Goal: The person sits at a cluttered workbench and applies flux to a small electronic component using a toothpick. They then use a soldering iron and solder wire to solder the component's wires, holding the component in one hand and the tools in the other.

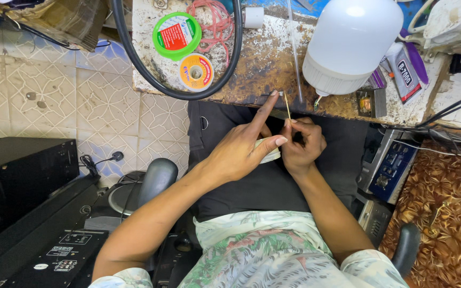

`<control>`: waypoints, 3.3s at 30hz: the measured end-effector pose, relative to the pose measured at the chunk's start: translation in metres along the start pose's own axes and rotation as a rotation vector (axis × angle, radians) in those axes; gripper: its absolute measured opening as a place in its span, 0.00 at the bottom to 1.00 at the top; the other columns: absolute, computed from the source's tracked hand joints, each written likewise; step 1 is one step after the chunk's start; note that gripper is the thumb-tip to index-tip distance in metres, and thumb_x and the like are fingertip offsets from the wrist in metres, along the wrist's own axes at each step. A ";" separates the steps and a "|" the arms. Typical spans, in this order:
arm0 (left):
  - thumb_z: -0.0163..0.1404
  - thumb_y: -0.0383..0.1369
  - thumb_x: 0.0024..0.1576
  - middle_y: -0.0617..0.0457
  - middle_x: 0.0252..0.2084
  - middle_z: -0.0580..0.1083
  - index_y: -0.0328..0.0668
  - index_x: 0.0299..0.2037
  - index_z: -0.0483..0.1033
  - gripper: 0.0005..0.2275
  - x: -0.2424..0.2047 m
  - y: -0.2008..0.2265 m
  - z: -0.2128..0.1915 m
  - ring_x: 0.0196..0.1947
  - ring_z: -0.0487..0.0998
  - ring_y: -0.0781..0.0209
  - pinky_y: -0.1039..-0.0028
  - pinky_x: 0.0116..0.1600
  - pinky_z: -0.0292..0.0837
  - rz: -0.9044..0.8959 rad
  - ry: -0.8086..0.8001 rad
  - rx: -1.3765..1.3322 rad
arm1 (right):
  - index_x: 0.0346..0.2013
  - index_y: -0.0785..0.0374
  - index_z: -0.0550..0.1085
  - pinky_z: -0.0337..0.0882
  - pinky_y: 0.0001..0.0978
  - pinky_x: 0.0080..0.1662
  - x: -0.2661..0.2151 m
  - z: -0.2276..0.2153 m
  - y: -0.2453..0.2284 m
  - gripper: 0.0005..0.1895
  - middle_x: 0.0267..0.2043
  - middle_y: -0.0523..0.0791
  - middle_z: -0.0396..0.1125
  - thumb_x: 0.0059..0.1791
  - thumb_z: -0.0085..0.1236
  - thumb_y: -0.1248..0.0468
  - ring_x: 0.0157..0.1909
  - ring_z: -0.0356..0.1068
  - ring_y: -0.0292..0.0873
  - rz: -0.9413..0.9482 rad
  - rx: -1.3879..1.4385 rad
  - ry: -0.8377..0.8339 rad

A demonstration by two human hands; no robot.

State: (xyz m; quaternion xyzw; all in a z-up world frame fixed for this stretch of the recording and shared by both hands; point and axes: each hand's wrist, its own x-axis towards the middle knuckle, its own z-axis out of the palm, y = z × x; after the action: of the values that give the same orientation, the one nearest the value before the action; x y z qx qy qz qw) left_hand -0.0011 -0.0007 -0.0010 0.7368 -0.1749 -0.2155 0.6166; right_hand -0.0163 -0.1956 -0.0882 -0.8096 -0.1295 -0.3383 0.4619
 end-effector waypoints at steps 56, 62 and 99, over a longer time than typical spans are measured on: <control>0.42 0.47 0.67 0.43 0.38 0.80 0.40 0.78 0.40 0.35 -0.001 0.002 -0.002 0.37 0.82 0.41 0.57 0.42 0.75 0.029 0.011 -0.006 | 0.33 0.77 0.72 0.67 0.31 0.25 -0.013 -0.007 0.010 0.06 0.25 0.56 0.71 0.48 0.64 0.81 0.21 0.69 0.45 0.098 0.171 0.005; 0.42 0.46 0.67 0.43 0.39 0.80 0.40 0.78 0.42 0.34 0.001 0.003 -0.002 0.39 0.82 0.42 0.57 0.45 0.75 0.030 0.026 -0.048 | 0.33 0.77 0.71 0.67 0.31 0.24 -0.007 -0.009 0.010 0.06 0.25 0.56 0.70 0.49 0.63 0.80 0.20 0.68 0.44 0.061 0.170 0.019; 0.37 0.47 0.71 0.28 0.27 0.76 0.22 0.46 0.76 0.27 0.003 -0.003 0.032 0.18 0.80 0.44 0.62 0.15 0.78 -0.059 0.509 -1.141 | 0.48 0.73 0.76 0.63 0.43 0.39 0.163 0.019 -0.111 0.06 0.33 0.54 0.63 0.58 0.63 0.72 0.30 0.61 0.51 0.003 0.059 -0.620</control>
State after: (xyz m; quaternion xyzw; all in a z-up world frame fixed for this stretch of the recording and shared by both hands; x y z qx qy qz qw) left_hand -0.0154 -0.0281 -0.0090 0.3244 0.1403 -0.1096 0.9290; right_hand 0.0545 -0.1372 0.0873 -0.8606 -0.2730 -0.0707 0.4241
